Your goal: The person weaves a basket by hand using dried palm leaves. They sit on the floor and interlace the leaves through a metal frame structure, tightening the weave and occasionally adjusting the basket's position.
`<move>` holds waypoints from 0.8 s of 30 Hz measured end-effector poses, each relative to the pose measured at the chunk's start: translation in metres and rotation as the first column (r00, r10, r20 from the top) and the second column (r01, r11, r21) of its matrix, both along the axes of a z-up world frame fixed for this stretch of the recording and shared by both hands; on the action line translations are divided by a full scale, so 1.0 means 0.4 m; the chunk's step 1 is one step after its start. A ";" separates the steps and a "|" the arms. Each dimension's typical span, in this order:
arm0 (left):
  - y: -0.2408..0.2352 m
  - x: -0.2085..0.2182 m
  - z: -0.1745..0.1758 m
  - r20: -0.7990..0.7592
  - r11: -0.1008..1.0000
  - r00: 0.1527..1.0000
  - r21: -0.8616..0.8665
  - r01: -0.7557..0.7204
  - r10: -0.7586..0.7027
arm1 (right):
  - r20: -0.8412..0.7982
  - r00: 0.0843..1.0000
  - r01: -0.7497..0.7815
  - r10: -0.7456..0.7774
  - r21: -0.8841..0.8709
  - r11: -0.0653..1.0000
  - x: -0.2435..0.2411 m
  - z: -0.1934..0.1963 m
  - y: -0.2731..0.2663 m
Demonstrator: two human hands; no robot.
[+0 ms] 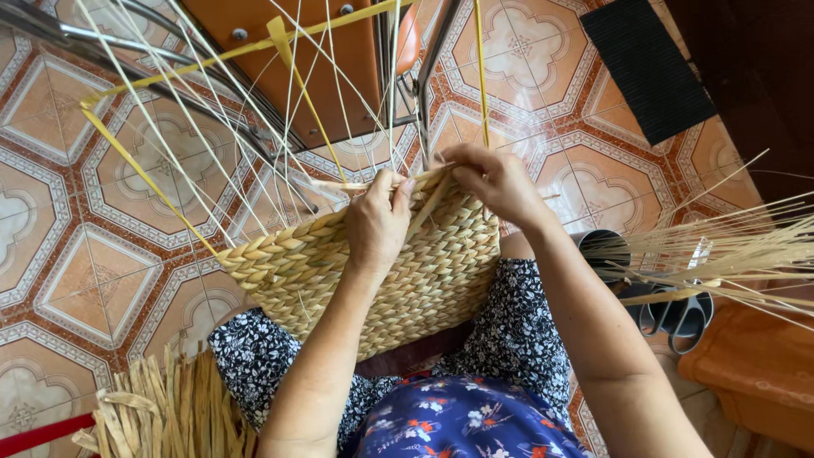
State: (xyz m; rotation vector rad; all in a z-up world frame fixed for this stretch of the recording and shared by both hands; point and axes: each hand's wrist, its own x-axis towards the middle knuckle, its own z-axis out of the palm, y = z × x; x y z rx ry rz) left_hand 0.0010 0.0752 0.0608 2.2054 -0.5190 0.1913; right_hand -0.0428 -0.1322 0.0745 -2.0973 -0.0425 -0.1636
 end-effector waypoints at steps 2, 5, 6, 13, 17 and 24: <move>0.017 -0.004 0.001 -0.235 0.985 0.967 -0.162 0.059 -0.097 | 0.087 0.987 0.093 -0.135 0.373 0.923 -0.030 -0.030 -0.023; 0.095 -0.021 0.000 -0.258 0.940 0.962 -0.341 0.002 -0.095 | 0.091 0.918 0.271 -0.385 0.566 0.779 -0.077 -0.107 -0.059; 0.141 -0.040 -0.006 -0.222 0.922 0.973 -0.386 -0.029 -0.062 | 0.073 0.880 0.347 -0.469 0.577 0.739 -0.097 -0.144 -0.060; 0.455 -0.119 -0.114 0.176 0.871 0.858 -0.194 -0.450 0.483 | -0.114 0.934 0.345 -0.338 0.532 0.773 -0.196 -0.321 -0.041; 0.528 -0.130 -0.205 -0.285 0.860 0.906 -0.320 -0.398 0.313 | -0.106 0.920 0.380 -0.378 0.480 0.791 -0.193 -0.327 -0.046; 0.539 -0.164 -0.196 -0.378 0.865 0.849 -0.193 -0.463 0.370 | -0.181 0.929 0.371 -0.324 0.414 0.831 -0.210 -0.274 -0.056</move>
